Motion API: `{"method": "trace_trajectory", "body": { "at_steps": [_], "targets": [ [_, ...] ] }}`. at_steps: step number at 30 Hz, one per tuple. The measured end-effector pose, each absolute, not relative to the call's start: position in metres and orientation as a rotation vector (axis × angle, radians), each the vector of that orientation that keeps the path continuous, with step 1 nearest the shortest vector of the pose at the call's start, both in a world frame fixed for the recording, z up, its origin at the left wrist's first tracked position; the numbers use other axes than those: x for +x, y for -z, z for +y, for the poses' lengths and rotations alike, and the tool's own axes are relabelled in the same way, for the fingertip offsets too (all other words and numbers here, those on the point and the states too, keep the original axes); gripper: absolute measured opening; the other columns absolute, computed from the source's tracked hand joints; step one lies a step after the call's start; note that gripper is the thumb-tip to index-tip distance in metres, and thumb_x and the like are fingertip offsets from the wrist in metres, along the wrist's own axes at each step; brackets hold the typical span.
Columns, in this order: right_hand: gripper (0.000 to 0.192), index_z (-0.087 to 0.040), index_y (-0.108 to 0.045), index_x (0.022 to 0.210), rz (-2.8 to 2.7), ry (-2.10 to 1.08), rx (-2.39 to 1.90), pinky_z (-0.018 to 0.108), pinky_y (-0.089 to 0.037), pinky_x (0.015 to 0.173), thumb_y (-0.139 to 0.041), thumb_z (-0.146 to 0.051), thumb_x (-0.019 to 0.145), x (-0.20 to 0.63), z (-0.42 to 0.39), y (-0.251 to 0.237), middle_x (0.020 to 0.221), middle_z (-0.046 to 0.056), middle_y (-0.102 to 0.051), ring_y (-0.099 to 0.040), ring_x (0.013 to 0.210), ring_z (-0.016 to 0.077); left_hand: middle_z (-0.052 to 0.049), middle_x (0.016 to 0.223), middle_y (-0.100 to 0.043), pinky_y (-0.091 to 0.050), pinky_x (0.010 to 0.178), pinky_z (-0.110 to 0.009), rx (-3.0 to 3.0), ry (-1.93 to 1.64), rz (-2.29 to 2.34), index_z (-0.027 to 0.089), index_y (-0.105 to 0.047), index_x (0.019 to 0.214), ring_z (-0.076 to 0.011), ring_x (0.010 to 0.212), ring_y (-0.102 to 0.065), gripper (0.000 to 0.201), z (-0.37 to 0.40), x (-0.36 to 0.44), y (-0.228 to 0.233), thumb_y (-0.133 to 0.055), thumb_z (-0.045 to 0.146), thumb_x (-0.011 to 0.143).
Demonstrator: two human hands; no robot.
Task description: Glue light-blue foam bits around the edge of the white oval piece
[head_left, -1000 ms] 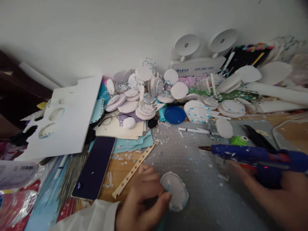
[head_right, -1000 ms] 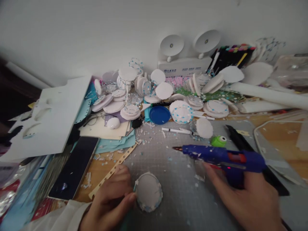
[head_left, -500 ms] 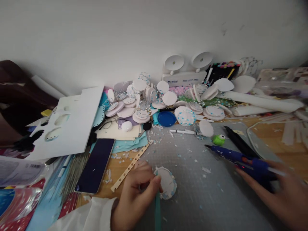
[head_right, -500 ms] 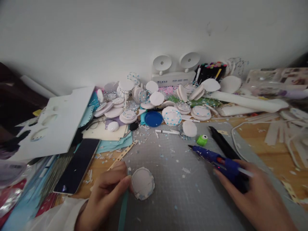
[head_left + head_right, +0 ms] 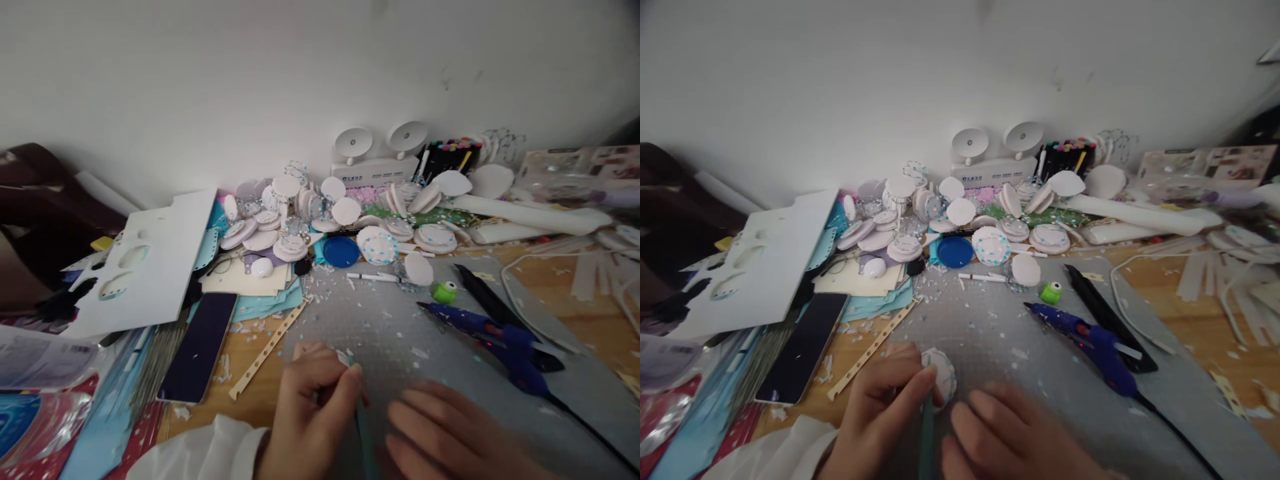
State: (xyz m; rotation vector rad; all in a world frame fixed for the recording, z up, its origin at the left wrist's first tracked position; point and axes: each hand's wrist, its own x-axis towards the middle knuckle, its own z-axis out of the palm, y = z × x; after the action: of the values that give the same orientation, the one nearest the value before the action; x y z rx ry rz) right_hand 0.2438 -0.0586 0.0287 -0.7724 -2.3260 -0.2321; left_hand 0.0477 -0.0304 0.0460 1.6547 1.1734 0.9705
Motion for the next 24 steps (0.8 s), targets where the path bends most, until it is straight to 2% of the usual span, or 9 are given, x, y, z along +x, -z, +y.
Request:
{"method": "trace_trajectory", "body": {
  "at_steps": [3,7,10,11,13,15,18,21,24],
  "targets": [
    [0.044,-0.021,-0.065,0.089,-2.317,0.248,-0.646,0.028,-0.052,0.071,-0.027,-0.001,0.099,0.219,-0.04,-0.042,0.076,-0.001,-0.075,-0.068,0.071,0.0138,0.005,0.053,-0.042,-0.039,0.068,-0.03,1.74,-1.064,1.203,0.018,-0.047,0.054,-0.0124,0.056,-0.046,0.038,-0.031,0.056,-0.043,-0.052,0.022,0.092],
    [0.051,-0.021,-0.064,0.082,-2.353,0.271,-0.572,0.031,-0.049,0.066,-0.021,-0.001,0.099,0.222,-0.029,-0.038,0.067,0.001,-0.07,-0.062,0.065,0.0155,0.006,0.049,-0.039,-0.038,0.063,-0.028,1.836,-1.029,1.254,0.018,-0.035,0.052,-0.0108,0.052,-0.044,0.043,-0.024,0.058,-0.044,-0.051,0.019,0.092],
    [0.046,-0.021,-0.063,0.08,-2.328,0.253,-0.637,0.032,-0.05,0.064,-0.025,-0.002,0.098,0.234,-0.021,-0.03,0.065,0.002,-0.069,-0.06,0.062,0.0162,0.003,0.059,-0.055,-0.045,0.071,-0.032,1.917,-0.998,1.226,0.02,-0.055,0.062,-0.0147,0.061,-0.056,0.036,-0.018,0.049,-0.05,-0.046,0.023,0.097],
    [0.04,-0.021,-0.061,0.08,-2.295,0.227,-0.647,0.032,-0.049,0.061,-0.03,-0.001,0.096,0.238,-0.017,-0.028,0.064,0.002,-0.067,-0.058,0.06,0.0163,0.0,0.071,-0.063,-0.048,0.077,-0.035,1.96,-0.949,1.209,0.021,-0.064,0.076,-0.0182,0.073,-0.062,0.029,-0.017,0.044,-0.051,-0.046,0.025,0.098],
    [0.03,-0.024,-0.056,0.076,-2.18,0.092,-0.695,0.031,-0.047,0.056,-0.043,0.0,0.09,0.246,-0.009,-0.023,0.063,0.0,-0.064,-0.055,0.056,0.0155,-0.009,0.099,-0.068,-0.053,0.083,-0.043,2.074,-0.835,1.203,0.019,-0.067,0.108,-0.0265,0.094,-0.066,0.023,-0.017,0.033,-0.047,-0.055,0.032,0.094],
    [0.027,-0.025,-0.049,0.072,-1.993,-0.105,-0.785,0.029,-0.045,0.053,-0.053,0.0,0.084,0.251,-0.002,-0.019,0.062,-0.003,-0.059,-0.054,0.054,0.0138,-0.017,0.119,-0.064,-0.054,0.09,-0.055,2.216,-0.704,1.25,0.015,-0.057,0.128,-0.0367,0.11,-0.062,0.062,-0.017,0.023,-0.036,-0.077,0.042,0.076],
    [0.029,-0.025,-0.043,0.071,-1.739,-0.295,-0.926,0.026,-0.043,0.05,-0.056,-0.001,0.082,0.251,0.003,-0.012,0.059,-0.005,-0.051,-0.05,0.051,0.0118,-0.027,0.133,-0.057,-0.049,0.096,-0.068,2.39,-0.534,1.319,0.009,-0.046,0.138,-0.0488,0.123,-0.053,0.109,-0.016,0.016,-0.017,-0.093,0.051,0.05],
    [0.026,-0.026,-0.044,0.076,-1.619,-0.359,-0.981,0.025,-0.04,0.044,-0.055,-0.006,0.087,0.246,0.004,-0.005,0.057,-0.006,-0.046,-0.049,0.05,0.0129,-0.024,0.124,-0.064,-0.053,0.093,-0.066,2.418,-0.41,1.282,0.011,-0.049,0.132,-0.045,0.114,-0.061,0.099,-0.012,0.016,-0.006,-0.094,0.042,0.05],
    [0.018,-0.027,-0.048,0.087,-1.491,-0.408,-1.033,0.025,-0.044,0.045,-0.055,-0.011,0.09,0.24,0.002,0.0,0.062,-0.005,-0.05,-0.053,0.051,0.0134,-0.016,0.115,-0.069,-0.059,0.089,-0.055,2.371,-0.46,1.212,0.017,-0.051,0.126,-0.0374,0.105,-0.067,0.082,-0.009,0.013,-0.004,-0.091,0.027,0.056]
  ]
}}
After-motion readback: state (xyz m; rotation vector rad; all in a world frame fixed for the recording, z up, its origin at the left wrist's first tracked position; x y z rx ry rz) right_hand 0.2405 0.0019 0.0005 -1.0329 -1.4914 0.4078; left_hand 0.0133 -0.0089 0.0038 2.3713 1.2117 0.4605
